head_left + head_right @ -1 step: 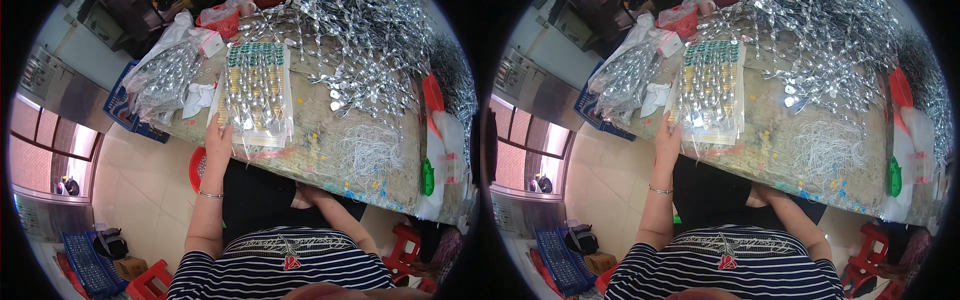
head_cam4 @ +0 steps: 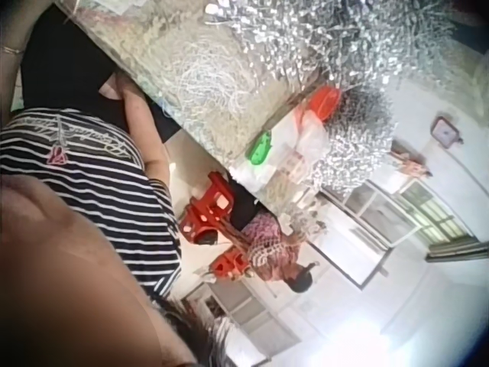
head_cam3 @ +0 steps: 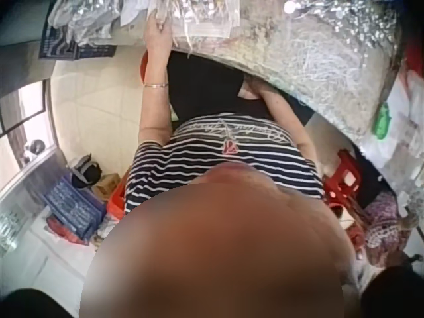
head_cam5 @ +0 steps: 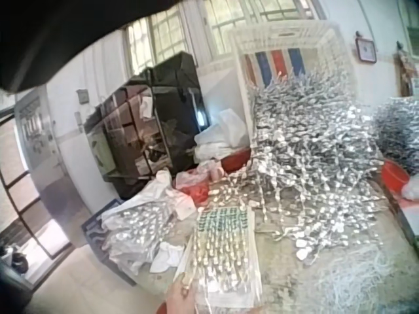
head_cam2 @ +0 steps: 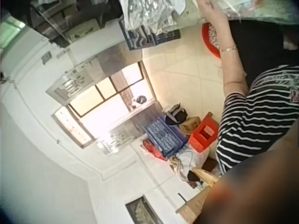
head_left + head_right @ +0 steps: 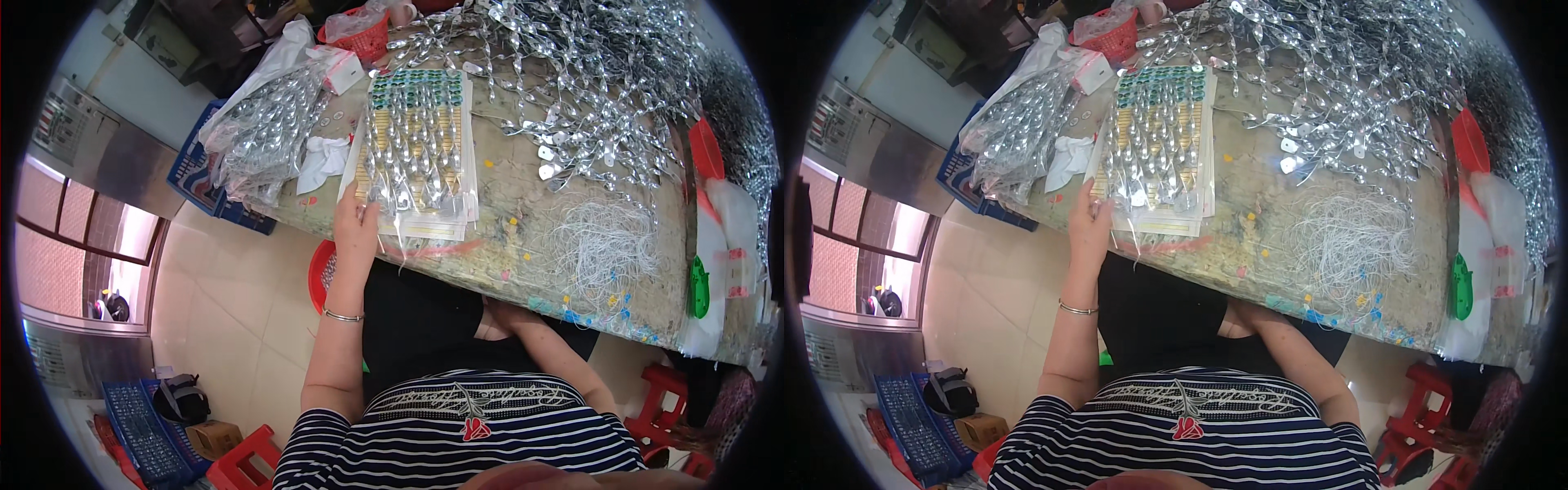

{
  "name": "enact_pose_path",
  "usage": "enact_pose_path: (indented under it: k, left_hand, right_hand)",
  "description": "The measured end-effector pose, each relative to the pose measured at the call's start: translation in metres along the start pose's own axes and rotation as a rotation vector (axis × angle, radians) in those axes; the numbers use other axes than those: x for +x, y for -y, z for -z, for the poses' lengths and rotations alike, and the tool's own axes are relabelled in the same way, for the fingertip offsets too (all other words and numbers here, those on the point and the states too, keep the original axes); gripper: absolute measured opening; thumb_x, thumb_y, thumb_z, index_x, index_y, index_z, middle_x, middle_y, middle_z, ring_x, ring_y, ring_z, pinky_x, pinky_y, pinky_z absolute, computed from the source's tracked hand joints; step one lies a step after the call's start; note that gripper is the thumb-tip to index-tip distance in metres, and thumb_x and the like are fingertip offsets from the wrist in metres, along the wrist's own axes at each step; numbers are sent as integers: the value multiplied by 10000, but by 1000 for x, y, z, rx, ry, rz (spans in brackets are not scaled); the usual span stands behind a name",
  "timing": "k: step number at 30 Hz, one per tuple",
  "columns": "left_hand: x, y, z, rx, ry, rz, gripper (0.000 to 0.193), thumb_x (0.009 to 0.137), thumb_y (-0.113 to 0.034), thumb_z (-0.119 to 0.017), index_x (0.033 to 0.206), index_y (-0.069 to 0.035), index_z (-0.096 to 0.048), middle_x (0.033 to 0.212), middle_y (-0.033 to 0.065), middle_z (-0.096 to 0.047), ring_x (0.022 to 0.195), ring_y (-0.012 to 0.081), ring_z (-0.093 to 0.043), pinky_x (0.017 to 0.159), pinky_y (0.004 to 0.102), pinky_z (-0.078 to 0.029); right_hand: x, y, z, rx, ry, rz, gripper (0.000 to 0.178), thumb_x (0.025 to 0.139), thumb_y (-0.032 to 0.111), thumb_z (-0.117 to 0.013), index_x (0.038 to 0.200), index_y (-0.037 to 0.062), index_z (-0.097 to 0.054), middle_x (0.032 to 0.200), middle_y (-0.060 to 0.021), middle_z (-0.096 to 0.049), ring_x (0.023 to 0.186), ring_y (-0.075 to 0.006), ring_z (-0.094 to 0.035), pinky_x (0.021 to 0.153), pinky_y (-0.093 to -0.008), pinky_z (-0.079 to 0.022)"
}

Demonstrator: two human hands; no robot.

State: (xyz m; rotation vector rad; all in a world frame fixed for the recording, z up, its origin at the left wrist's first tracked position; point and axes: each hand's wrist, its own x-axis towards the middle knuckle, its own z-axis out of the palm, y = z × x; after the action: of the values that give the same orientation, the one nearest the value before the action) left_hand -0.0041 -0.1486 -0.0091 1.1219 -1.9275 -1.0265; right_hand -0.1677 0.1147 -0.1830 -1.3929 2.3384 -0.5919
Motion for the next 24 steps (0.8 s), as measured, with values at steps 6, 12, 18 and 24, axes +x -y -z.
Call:
enact_pose_path:
  k: [6, 12, 18, 24]
  left_hand:
    - [34, 3, 11, 84, -85, -111, 447, 848, -114, -630, 1260, 12, -509, 1082, 193, -556, 916, 254, -551, 810, 332, -458]
    - [35, 13, 17, 569, -122, -293, 505, 830, -207, -669, 1256, 16, -513, 1204, 252, -511, 1118, 398, -475, 953, 468, -375]
    - [33, -22, -28, 447, -33, -502, 639, 815, -296, -689, 1332, -8, -450, 1411, 270, -327, 1310, 444, -289, 1073, 490, -270]
    - [43, -32, -65, 506, 150, -705, 728, 805, -408, -683, 1383, -59, -412, 1498, 240, -206, 1375, 458, -156, 1102, 521, -206]
  right_hand:
    - [-1, -1, -5, 45, -78, -19, 426, 888, 324, -475, 1275, 149, -512, 1335, -154, -469, 1238, -357, -418, 1047, -454, -319]
    - [-1, -1, 1, 44, -52, -36, 387, 849, 305, -514, 1206, 161, -552, 1270, -149, -507, 1186, -359, -455, 1007, -448, -357]
    - [-3, 5, 13, 89, 35, -37, 628, 928, 548, -345, 1381, 118, -404, 1407, -166, -397, 1292, -346, -353, 1070, -434, -261]
    - [-5, 19, 24, 184, -26, -60, 483, 900, 342, -470, 1354, 180, -439, 1408, -133, -398, 1292, -335, -368, 1088, -437, -287]
